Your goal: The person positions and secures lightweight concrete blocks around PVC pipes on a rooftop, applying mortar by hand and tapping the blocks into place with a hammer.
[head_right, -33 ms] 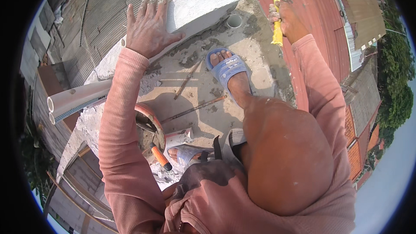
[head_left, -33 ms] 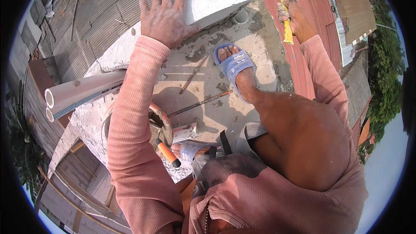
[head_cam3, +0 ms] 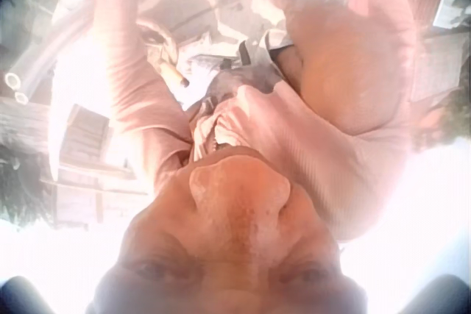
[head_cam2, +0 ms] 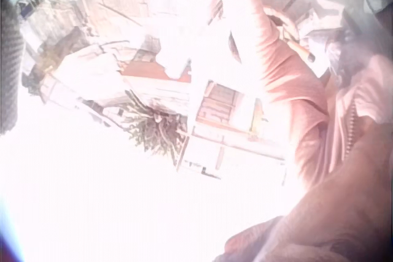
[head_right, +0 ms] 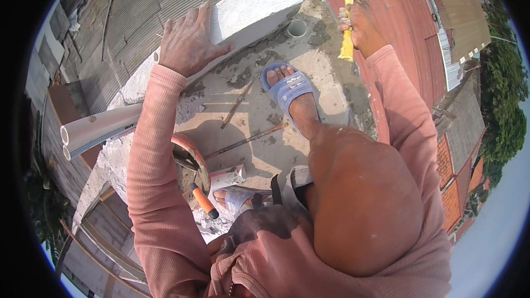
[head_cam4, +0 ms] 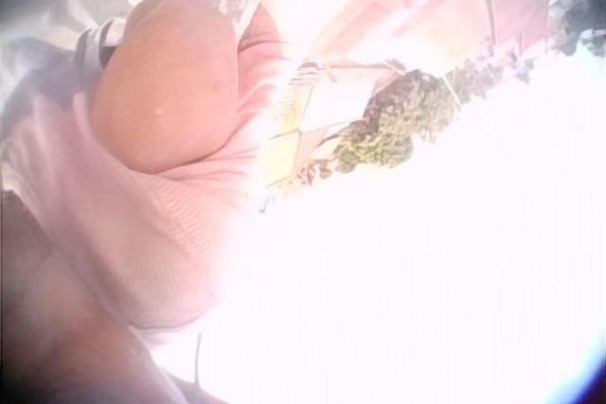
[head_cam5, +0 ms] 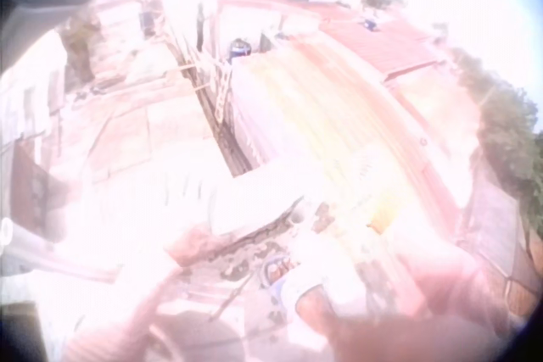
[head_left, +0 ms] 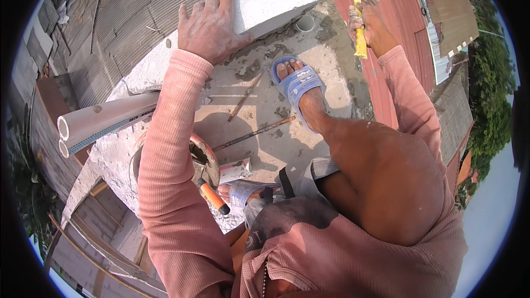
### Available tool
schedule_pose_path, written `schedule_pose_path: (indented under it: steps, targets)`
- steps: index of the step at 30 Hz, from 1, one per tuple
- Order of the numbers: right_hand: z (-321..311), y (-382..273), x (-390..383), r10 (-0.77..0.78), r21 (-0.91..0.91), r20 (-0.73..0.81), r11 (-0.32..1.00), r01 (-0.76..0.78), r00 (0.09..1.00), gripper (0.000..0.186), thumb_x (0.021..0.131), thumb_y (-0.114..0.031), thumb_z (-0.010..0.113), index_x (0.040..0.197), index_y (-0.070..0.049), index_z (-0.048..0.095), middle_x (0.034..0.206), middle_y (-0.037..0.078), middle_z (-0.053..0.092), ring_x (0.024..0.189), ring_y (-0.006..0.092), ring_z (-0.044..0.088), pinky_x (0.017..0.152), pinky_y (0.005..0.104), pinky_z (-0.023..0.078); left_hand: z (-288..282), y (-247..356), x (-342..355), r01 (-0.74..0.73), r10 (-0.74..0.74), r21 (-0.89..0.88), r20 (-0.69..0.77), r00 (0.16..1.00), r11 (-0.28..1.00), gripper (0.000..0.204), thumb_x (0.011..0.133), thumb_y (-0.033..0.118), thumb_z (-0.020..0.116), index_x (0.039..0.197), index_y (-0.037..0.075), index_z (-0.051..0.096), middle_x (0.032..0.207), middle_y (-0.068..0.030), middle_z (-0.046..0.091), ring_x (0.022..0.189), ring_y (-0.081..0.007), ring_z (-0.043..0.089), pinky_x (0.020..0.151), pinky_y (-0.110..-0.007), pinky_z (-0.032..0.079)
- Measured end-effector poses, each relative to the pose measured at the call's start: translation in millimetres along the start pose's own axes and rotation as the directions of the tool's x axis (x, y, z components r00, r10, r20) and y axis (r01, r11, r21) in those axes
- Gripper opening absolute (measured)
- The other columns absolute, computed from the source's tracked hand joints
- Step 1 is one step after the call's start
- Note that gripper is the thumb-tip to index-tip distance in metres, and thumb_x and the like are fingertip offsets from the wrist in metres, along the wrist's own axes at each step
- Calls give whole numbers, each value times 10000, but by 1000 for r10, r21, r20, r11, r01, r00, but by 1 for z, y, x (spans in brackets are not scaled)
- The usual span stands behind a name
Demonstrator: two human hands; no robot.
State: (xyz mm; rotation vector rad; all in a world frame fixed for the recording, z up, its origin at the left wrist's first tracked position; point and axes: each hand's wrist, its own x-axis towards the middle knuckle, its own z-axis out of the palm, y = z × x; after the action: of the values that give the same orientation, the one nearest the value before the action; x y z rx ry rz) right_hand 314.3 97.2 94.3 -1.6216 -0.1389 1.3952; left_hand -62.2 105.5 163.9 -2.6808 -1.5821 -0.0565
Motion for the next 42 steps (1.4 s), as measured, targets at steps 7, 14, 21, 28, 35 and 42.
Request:
schedule_pose_path:
  steps: [7,14,21,28,35,42]
  targets:
    - [26,38,-21,221,-209,245,963,-171,944,164,1038,-238,514,1029,-75,499,673,-16,444,449,72,364,379,233,311,17,6,1,35,-41,-178,-27,999,983,830,733,536,812,1366,77,535,1186,-126,621,1116,-310,624,927,-497,476]
    - [18,44,-31,113,-188,202,979,-75,973,183,1037,-279,543,1063,-100,518,692,-23,464,455,49,380,367,215,296,7,9,6,70,-64,-161,42,997,985,849,716,505,844,1352,38,532,1114,-130,604,1016,-304,608,906,-446,468]
    - [21,27,-28,270,-286,227,937,-201,936,244,1053,-350,532,1037,-107,525,658,-41,445,445,40,380,361,207,298,4,7,11,92,-73,-184,109,991,979,896,603,424,926,1312,28,548,1053,-104,565,979,-277,566,915,-451,410]
    - [4,49,-18,231,-207,162,958,-196,959,281,1069,-389,494,1039,-111,484,610,-47,395,413,48,358,354,234,286,0,3,9,139,-91,-191,244,966,972,958,468,410,964,1270,39,594,1129,-166,569,1036,-358,545,957,-561,386]
    - [5,50,-19,420,-362,148,865,-347,895,293,1067,-409,509,1049,-124,444,601,-51,375,418,57,359,380,246,286,-2,0,8,166,-81,-225,345,935,960,1121,338,425,960,1318,76,541,1289,-157,565,1222,-413,470,1035,-593,346]
    - [-14,51,-5,444,-203,120,886,-416,888,271,1070,-387,502,1052,-123,444,615,-40,389,428,54,353,398,246,289,-1,-3,12,215,-108,-273,360,927,938,863,509,492,891,1228,95,624,1315,-136,594,1201,-342,567,987,-572,375]
